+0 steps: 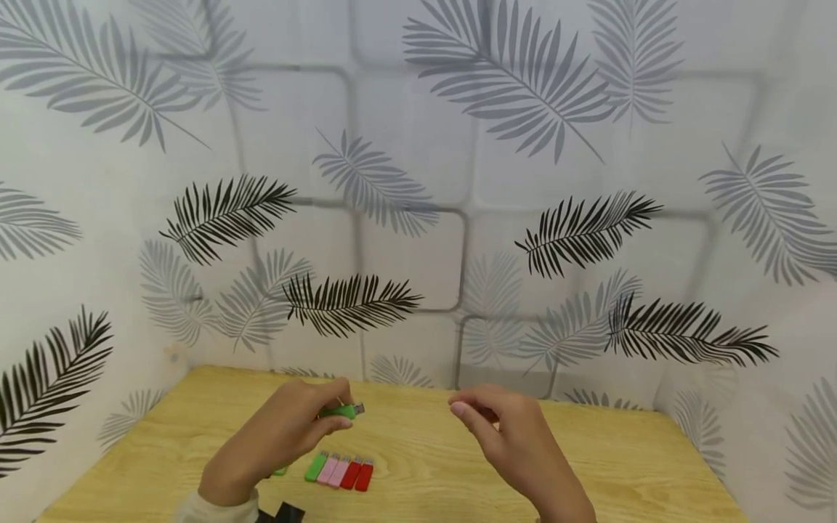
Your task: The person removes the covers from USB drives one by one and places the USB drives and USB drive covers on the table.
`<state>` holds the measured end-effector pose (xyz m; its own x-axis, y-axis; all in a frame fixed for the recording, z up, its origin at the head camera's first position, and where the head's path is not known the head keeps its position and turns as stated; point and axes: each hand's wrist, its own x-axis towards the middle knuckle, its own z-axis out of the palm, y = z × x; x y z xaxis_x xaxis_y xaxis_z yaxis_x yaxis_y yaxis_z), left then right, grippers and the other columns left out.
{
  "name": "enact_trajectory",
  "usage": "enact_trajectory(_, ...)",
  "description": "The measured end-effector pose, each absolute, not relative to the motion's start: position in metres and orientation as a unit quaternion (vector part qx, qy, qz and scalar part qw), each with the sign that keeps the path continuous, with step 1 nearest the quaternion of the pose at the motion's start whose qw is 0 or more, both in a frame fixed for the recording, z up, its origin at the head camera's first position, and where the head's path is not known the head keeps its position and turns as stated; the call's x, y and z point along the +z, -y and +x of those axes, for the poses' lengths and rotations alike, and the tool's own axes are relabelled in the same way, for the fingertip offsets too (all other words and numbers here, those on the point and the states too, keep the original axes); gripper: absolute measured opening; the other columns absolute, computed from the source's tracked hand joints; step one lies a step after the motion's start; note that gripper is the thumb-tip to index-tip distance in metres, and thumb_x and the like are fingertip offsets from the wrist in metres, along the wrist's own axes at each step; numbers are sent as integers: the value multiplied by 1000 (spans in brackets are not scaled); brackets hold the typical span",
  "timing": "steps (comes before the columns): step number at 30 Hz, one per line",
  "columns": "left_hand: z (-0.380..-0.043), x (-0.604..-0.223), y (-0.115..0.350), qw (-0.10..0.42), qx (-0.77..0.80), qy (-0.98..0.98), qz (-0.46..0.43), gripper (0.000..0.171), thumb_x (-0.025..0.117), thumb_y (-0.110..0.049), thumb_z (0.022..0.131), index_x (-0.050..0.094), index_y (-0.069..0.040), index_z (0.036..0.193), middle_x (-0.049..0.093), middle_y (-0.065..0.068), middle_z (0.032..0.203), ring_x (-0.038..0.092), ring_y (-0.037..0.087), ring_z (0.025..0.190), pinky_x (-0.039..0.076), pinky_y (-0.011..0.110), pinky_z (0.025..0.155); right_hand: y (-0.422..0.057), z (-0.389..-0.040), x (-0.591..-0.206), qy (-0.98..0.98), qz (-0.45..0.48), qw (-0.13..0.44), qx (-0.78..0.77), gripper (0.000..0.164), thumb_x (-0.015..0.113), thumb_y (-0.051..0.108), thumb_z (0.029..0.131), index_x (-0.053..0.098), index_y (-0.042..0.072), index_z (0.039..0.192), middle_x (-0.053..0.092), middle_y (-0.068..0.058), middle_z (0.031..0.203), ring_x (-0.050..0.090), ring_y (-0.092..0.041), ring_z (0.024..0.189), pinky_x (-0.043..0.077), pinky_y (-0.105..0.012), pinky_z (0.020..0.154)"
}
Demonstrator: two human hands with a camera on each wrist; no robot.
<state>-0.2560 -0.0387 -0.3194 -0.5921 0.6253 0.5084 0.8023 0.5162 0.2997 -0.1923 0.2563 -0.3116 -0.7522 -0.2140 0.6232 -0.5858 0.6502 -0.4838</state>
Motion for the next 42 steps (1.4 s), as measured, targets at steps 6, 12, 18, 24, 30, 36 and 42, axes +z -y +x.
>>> enact_trajectory(6, -271, -329, 46, 146, -273, 870, -383, 17, 73, -10, 85, 56, -14, 85, 62, -8, 71, 42, 0, 55, 43, 22, 56, -274, -193, -311, 883, 198, 229, 359, 14, 59, 14, 96, 71, 15, 104, 69, 7, 96, 63, -4, 76, 54, -25, 66)
enact_trajectory(12, -275, -336, 56, 144, -267, 890, -341, 16, 71, -11, 86, 55, -14, 86, 65, -7, 76, 56, 1, 62, 47, 23, 60, -290, -199, -315, 900, 173, 168, 363, 17, 57, 13, 98, 68, 11, 111, 67, 3, 94, 61, -5, 76, 53, -25, 65)
enact_trajectory(18, -276, -334, 60, 153, -266, 890, -338, 16, 71, -10, 87, 55, -15, 86, 69, -2, 82, 62, 7, 67, 48, 24, 60, -306, -204, -319, 908, 124, 139, 375, 22, 56, 21, 99, 65, 8, 113, 66, 2, 88, 63, -8, 74, 53, -26, 66)
enact_trajectory(24, -279, -335, 60, 156, -261, 898, -317, 20, 74, -11, 84, 55, -17, 82, 65, -7, 80, 59, 8, 69, 46, 26, 61, -327, -209, -331, 907, 68, 107, 402, 22, 58, 20, 98, 58, 1, 109, 63, -3, 81, 63, -13, 71, 53, -26, 65)
enact_trajectory(30, -283, -338, 60, 168, -252, 915, -269, 22, 77, -11, 81, 57, -19, 76, 49, -8, 75, 44, 9, 68, 41, 29, 62, -343, -211, -345, 909, 41, 66, 409, 19, 59, 18, 97, 58, 0, 101, 59, -4, 74, 56, -15, 63, 49, -29, 59)
enact_trajectory(36, -290, -344, 64, 157, -253, 923, -245, 21, 78, -13, 81, 58, -18, 75, 50, -8, 70, 44, 9, 62, 40, 29, 59, -352, -220, -363, 906, 29, 35, 420, 11, 57, 9, 95, 57, -2, 96, 56, -5, 70, 54, -17, 60, 51, -31, 59)
enact_trajectory(42, -293, -350, 66, 128, -267, 927, -229, 17, 78, -10, 80, 61, -13, 77, 51, -7, 67, 45, 10, 58, 41, 29, 56, -357, -226, -376, 903, 5, 25, 429, 11, 57, 8, 96, 57, -4, 96, 59, -7, 72, 56, -19, 64, 52, -32, 60)
